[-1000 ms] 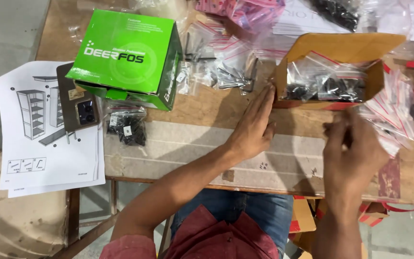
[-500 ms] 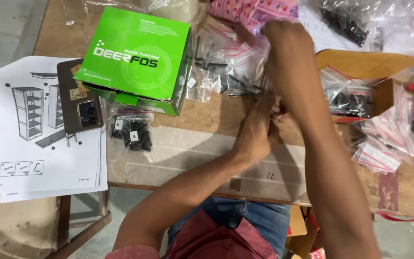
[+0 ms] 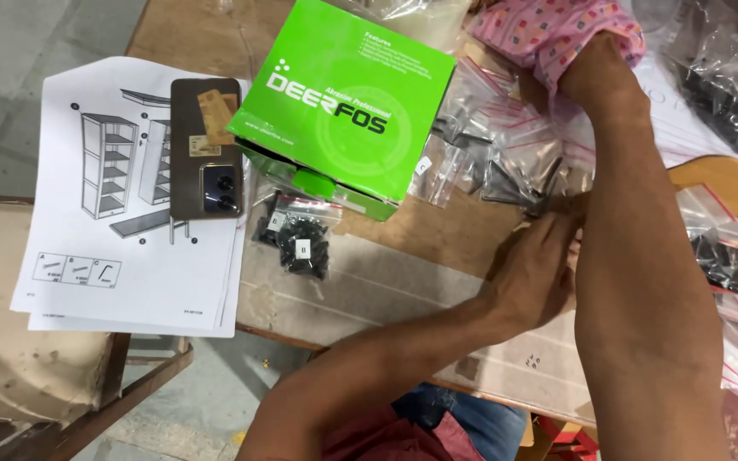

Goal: Sort and organize small hardware components from various containers into smaller plastic bags for an assembly project.

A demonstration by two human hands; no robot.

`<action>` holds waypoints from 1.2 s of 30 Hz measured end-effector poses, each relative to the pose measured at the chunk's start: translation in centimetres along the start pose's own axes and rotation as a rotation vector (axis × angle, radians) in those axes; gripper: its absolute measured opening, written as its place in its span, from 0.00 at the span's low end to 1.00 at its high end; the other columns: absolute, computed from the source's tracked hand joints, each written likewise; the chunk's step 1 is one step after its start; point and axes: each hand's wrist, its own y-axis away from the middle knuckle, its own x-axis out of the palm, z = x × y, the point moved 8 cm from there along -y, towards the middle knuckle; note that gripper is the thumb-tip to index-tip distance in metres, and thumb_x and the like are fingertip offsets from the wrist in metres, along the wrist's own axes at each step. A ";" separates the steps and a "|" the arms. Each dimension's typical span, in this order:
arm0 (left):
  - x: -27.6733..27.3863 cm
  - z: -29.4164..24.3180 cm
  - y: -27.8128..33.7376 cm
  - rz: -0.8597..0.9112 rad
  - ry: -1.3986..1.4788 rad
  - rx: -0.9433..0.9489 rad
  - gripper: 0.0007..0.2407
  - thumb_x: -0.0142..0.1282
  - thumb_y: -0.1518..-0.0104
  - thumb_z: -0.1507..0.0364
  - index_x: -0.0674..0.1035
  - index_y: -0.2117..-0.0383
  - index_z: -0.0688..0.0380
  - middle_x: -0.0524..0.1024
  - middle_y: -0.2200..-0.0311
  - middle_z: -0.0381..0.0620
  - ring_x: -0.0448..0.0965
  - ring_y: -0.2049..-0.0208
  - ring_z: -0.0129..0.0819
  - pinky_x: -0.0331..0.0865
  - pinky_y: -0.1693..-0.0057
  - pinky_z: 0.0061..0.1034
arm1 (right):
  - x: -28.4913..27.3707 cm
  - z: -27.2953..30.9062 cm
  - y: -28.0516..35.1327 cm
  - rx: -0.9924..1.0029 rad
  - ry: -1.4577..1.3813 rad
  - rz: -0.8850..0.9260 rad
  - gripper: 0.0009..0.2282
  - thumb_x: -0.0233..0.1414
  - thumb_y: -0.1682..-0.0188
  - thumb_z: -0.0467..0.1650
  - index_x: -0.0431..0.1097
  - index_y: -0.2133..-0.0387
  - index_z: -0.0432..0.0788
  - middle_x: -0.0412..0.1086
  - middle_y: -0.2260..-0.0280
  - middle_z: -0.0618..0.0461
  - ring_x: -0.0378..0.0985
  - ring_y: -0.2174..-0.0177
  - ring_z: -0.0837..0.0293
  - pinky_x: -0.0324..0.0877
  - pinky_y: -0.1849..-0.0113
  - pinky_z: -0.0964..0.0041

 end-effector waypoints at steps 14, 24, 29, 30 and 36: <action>0.1 0.0 -0.5 0.077 0.019 -0.034 0.24 0.63 0.46 0.73 0.67 0.45 0.66 0.69 0.53 0.62 0.74 0.53 0.58 0.71 0.47 0.44 | -2.6 2.8 -0.1 0.066 -0.141 -0.295 0.04 0.54 0.54 0.19 0.72 0.67 0.32 0.73 0.65 0.31 0.75 0.61 0.32 0.69 0.60 0.42; 0.0 0.6 -0.5 -0.018 -0.124 -0.018 0.23 0.51 0.52 0.88 0.70 0.46 0.65 0.73 0.54 0.56 0.78 0.53 0.47 0.76 0.47 0.36 | -15.2 12.5 1.5 0.054 -0.074 -0.113 0.05 0.58 0.59 0.22 0.75 0.69 0.35 0.74 0.67 0.34 0.76 0.68 0.33 0.70 0.69 0.42; -0.4 3.6 -0.8 -0.168 0.181 -0.083 0.21 0.54 0.45 0.81 0.71 0.42 0.62 0.74 0.56 0.50 0.76 0.60 0.34 0.78 0.53 0.30 | -22.9 13.1 5.1 -0.041 -0.291 -0.079 0.04 0.56 0.48 0.23 0.77 0.62 0.36 0.75 0.67 0.39 0.78 0.69 0.43 0.71 0.67 0.52; -0.4 4.5 -0.9 -0.196 0.290 -0.103 0.18 0.56 0.39 0.78 0.73 0.41 0.60 0.75 0.56 0.48 0.75 0.64 0.30 0.77 0.58 0.27 | -23.8 13.0 5.8 0.033 -0.419 0.058 0.04 0.56 0.44 0.25 0.77 0.59 0.36 0.75 0.70 0.41 0.78 0.73 0.50 0.71 0.68 0.56; -2.5 1.3 -2.7 -0.127 0.694 -0.104 0.36 0.64 0.39 0.58 0.56 0.30 0.57 0.61 0.35 0.48 0.66 0.36 0.36 0.68 0.32 0.33 | -23.4 12.8 11.1 0.194 -0.732 0.329 0.07 0.54 0.45 0.30 0.78 0.64 0.38 0.74 0.77 0.47 0.71 0.78 0.60 0.67 0.72 0.61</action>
